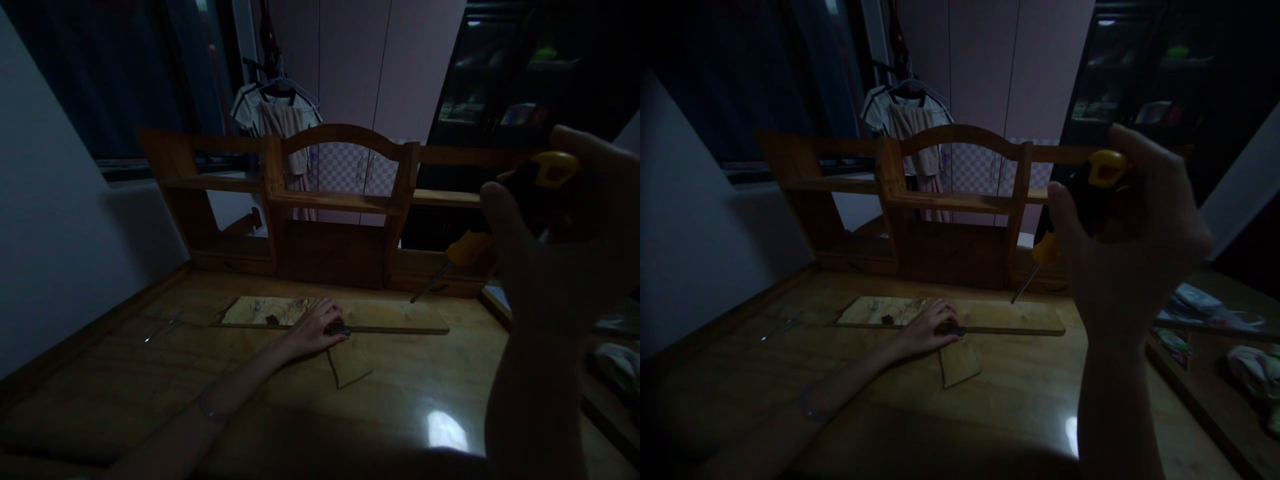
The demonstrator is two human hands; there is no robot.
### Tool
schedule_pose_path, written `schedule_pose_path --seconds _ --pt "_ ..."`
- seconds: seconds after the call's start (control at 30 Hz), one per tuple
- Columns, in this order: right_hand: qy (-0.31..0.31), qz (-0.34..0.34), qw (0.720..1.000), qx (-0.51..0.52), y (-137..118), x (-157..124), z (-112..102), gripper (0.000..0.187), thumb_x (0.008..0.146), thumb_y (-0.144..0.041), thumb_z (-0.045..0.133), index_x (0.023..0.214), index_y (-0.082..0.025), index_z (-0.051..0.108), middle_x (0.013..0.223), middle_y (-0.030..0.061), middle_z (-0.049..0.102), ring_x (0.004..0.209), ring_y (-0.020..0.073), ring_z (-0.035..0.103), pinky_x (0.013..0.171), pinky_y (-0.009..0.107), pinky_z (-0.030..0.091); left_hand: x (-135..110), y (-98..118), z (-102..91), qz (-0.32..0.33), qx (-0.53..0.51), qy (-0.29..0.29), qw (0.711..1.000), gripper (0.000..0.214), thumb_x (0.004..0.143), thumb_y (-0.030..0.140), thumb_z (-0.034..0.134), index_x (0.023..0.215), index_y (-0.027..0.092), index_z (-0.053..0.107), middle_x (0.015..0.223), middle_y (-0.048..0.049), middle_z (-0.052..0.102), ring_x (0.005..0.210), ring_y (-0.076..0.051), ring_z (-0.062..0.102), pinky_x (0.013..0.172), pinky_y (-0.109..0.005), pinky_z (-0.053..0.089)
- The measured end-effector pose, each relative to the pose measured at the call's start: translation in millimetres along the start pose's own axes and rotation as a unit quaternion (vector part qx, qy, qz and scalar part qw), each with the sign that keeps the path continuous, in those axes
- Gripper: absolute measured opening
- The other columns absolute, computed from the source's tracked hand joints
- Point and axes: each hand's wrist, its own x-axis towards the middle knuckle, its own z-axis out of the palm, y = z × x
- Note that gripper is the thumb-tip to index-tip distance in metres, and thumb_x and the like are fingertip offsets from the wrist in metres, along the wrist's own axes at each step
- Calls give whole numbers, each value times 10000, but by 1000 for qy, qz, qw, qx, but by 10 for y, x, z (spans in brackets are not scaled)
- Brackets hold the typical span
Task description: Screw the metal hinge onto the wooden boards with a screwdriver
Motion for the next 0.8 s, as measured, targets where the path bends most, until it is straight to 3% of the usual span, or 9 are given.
schedule_pose_path --seconds 0.13,0.6,0.8 --pt "-2 -38 999 -24 63 16 -22 560 777 -324 765 1292 -194 588 1187 67 589 1015 267 599 844 441 509 3 4 6 19 8 2 1000 138 870 271 646 966 183 602 1049 -64 546 1050 -212 477 930 -348 383" --pt "3 2 999 -33 33 8 -37 484 828 -318 733 1276 -205 588 1191 47 586 1008 243 606 814 411 524 -16 -120 50 25 32 5 999 133 886 286 636 957 177 607 1053 -67 547 1063 -224 467 951 -371 376" --pt "-10 -18 999 -48 32 12 -63 489 823 -318 732 1277 -207 589 1186 40 587 985 230 598 800 397 511 -17 -92 26 24 80 -2 997 168 883 309 639 983 183 589 1067 -63 552 1062 -223 473 956 -381 391"
